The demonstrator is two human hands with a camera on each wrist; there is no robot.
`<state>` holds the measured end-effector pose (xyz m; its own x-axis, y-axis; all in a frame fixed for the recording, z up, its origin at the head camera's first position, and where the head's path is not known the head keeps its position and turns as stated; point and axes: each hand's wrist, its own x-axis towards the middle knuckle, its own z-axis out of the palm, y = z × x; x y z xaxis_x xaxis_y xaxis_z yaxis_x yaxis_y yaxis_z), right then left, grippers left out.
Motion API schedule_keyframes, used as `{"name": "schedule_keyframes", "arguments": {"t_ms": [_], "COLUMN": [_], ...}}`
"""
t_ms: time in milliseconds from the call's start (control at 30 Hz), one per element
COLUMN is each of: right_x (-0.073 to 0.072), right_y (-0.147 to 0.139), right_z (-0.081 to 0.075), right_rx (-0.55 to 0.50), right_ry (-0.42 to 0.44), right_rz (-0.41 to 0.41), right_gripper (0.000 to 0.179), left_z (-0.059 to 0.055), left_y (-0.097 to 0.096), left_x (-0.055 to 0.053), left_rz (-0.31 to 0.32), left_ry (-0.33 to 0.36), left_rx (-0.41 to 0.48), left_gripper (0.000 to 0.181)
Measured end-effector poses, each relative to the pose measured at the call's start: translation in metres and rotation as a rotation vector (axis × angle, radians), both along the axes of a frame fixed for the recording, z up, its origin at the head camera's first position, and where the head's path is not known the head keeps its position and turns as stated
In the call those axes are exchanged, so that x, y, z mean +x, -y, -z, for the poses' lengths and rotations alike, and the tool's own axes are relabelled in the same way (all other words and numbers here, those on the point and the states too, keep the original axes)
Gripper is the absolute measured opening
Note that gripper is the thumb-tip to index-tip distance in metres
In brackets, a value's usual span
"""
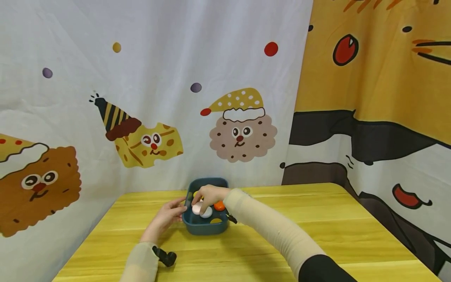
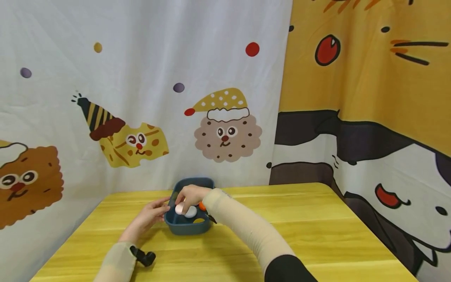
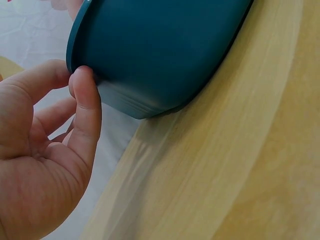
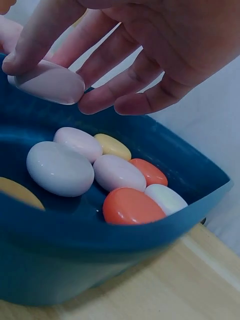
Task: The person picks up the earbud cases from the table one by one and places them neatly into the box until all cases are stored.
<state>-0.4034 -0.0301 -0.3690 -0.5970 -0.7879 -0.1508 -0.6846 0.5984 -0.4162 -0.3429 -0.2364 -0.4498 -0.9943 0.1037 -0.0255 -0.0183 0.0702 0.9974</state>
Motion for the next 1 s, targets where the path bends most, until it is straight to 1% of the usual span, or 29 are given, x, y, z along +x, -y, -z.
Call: {"name": "schedule_keyframes", "arguments": {"t_ms": [200, 400, 600, 700, 833, 900, 1000], "right_x": [0.000, 0.001, -0.001, -0.005, -0.012, -0.017, -0.023], "right_y": [0.001, -0.004, -0.013, -0.019, -0.030, -0.039, -0.056], "right_z": [0.004, 0.008, 0.008, 0.005, 0.001, -0.001, -0.006], "right_rx": [0.004, -0.007, -0.008, -0.023, -0.054, -0.083, -0.153], "right_ry": [0.000, 0.022, 0.023, 0.016, -0.002, 0.010, 0.059], "right_rz": [-0.007, -0.013, 0.039, 0.059, 0.056, 0.062, 0.089], "right_gripper": [0.041, 0.043, 0.039, 0.037, 0.036, 0.037, 0.038], "left_z": [0.001, 0.000, 0.000, -0.001, -0.003, -0.004, -0.011], "left_y": [0.000, -0.003, -0.006, -0.007, -0.004, -0.001, 0.006], "left_x": [-0.001, -0.002, -0.005, -0.006, -0.006, -0.007, -0.007], "left_rz": [0.010, 0.029, 0.046, 0.046, 0.054, 0.072, 0.089], "left_ry": [-0.006, -0.008, -0.011, -0.010, -0.013, -0.020, -0.027], "left_rx": [-0.002, 0.006, 0.009, 0.009, -0.003, -0.005, -0.009], "left_gripper": [0.055, 0.055, 0.056, 0.057, 0.056, 0.057, 0.058]}}
